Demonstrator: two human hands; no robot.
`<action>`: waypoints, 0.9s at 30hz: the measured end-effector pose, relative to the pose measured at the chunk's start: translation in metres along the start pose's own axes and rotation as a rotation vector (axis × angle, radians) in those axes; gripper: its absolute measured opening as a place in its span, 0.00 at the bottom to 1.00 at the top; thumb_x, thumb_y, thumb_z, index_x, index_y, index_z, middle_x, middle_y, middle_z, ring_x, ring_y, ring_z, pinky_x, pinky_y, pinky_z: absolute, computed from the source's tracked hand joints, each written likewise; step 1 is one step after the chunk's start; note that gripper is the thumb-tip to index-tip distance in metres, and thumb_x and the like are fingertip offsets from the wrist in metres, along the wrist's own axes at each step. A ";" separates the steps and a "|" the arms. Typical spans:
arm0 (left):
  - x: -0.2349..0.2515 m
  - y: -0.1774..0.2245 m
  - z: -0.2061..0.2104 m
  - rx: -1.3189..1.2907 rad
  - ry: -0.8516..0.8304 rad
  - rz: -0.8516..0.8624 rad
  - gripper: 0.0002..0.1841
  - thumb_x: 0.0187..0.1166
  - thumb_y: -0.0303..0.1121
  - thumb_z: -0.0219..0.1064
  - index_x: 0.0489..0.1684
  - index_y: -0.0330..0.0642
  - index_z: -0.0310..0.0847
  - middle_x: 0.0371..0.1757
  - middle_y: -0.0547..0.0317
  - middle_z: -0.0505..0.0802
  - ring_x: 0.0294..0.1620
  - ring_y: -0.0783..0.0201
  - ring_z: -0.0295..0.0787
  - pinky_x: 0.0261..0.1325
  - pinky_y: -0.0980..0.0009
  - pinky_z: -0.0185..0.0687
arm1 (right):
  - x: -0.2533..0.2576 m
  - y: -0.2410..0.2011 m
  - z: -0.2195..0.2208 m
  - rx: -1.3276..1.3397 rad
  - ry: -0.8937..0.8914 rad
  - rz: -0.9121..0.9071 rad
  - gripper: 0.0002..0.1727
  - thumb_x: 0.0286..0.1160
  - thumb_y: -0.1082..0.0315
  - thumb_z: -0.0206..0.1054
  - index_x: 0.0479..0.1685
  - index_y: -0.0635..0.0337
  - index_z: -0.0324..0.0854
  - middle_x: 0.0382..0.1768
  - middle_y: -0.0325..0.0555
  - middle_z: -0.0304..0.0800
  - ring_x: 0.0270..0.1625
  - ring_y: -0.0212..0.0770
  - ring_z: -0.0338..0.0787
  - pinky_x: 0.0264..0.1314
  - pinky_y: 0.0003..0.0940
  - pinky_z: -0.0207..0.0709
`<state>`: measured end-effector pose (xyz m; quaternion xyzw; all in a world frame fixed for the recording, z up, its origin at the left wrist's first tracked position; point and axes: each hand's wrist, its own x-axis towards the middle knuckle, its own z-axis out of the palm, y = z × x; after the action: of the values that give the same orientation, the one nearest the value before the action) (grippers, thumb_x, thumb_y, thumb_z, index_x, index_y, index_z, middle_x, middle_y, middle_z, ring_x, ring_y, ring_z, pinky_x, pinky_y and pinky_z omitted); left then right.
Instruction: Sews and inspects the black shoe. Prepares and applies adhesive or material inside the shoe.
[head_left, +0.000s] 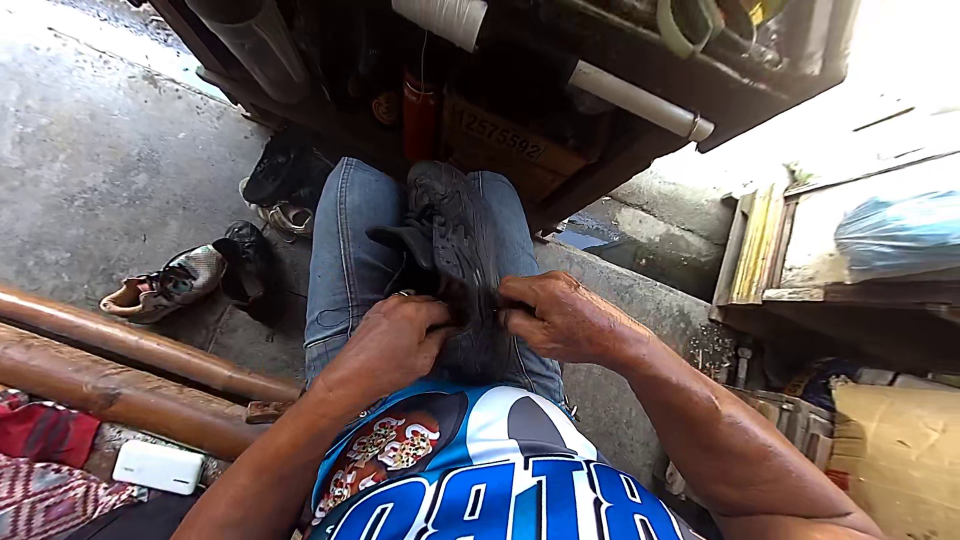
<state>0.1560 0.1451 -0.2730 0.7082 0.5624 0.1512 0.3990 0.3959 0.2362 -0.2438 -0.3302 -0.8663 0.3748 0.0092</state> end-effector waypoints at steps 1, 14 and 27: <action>-0.004 -0.003 0.000 -0.013 0.035 0.019 0.12 0.84 0.40 0.62 0.36 0.51 0.92 0.39 0.67 0.93 0.49 0.69 0.89 0.58 0.59 0.83 | 0.000 0.002 0.001 0.027 0.009 -0.003 0.09 0.76 0.63 0.62 0.29 0.49 0.84 0.19 0.29 0.78 0.22 0.25 0.76 0.24 0.28 0.69; -0.011 -0.013 -0.002 -1.317 0.059 0.091 0.07 0.85 0.36 0.67 0.44 0.43 0.88 0.38 0.56 0.92 0.27 0.73 0.85 0.30 0.81 0.82 | -0.002 0.005 0.008 0.071 0.074 -0.059 0.10 0.77 0.63 0.63 0.27 0.50 0.85 0.20 0.28 0.79 0.22 0.23 0.76 0.24 0.25 0.69; 0.016 -0.001 0.012 -0.682 -0.006 -0.038 0.07 0.80 0.22 0.64 0.45 0.41 0.87 0.41 0.63 0.93 0.45 0.75 0.90 0.53 0.74 0.88 | -0.007 0.007 0.014 0.101 0.088 -0.037 0.10 0.80 0.61 0.65 0.32 0.51 0.87 0.24 0.30 0.83 0.26 0.24 0.80 0.29 0.26 0.74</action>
<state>0.1687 0.1548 -0.2851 0.5240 0.4913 0.3211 0.6172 0.4018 0.2263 -0.2569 -0.3295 -0.8509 0.4029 0.0710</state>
